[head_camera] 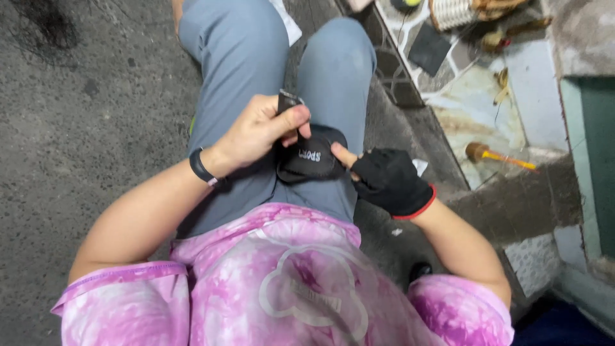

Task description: Hand-sewing the sole of a black sandal using a needle and thread while sitting on the floor.

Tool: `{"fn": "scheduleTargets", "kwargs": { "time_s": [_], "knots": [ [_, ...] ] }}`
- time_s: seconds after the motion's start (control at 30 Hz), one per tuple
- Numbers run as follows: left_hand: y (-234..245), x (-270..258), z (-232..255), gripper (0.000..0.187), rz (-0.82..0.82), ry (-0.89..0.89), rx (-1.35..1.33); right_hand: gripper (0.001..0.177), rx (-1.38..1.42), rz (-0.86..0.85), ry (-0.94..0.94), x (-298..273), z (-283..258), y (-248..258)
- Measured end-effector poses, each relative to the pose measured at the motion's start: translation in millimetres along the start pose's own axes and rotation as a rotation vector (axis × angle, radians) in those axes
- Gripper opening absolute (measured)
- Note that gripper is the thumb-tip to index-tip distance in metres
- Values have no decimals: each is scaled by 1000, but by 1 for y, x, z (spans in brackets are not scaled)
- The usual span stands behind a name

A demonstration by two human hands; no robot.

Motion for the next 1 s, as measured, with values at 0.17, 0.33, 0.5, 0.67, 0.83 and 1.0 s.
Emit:
{"fn": "scheduleTargets", "kwargs": {
  "time_s": [0.17, 0.33, 0.5, 0.67, 0.83, 1.0],
  "knots": [
    [14, 0, 19, 32, -111, -101, 192, 43, 161, -81, -197, 9, -7, 29],
    [24, -25, 67, 16, 79, -440, 873, 47, 376, -70, -375, 22, -11, 43],
    [0, -42, 68, 55, 228, -559, 1099, 44, 369, -258, -622, 46, -12, 7],
    [4, -64, 62, 57, 335, -592, 963, 38, 678, 54, -852, 11, -1, 29],
    [12, -54, 32, 90, 424, -522, 841, 55, 929, 446, -861, -57, 25, 9],
    [27, -37, -32, 102, 143, -250, 82, 51, 1201, 573, -1039, -68, 28, -4]
  ]
}}
Point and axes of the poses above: each hand's wrist, its own x-axis towards the middle knuckle, its own y-axis out of the back of the hand, z = x × y, the point moved 1 cm from there along x, towards the middle knuckle, and after that the axes turned 6 degrees about z, right-handed, at the moved point
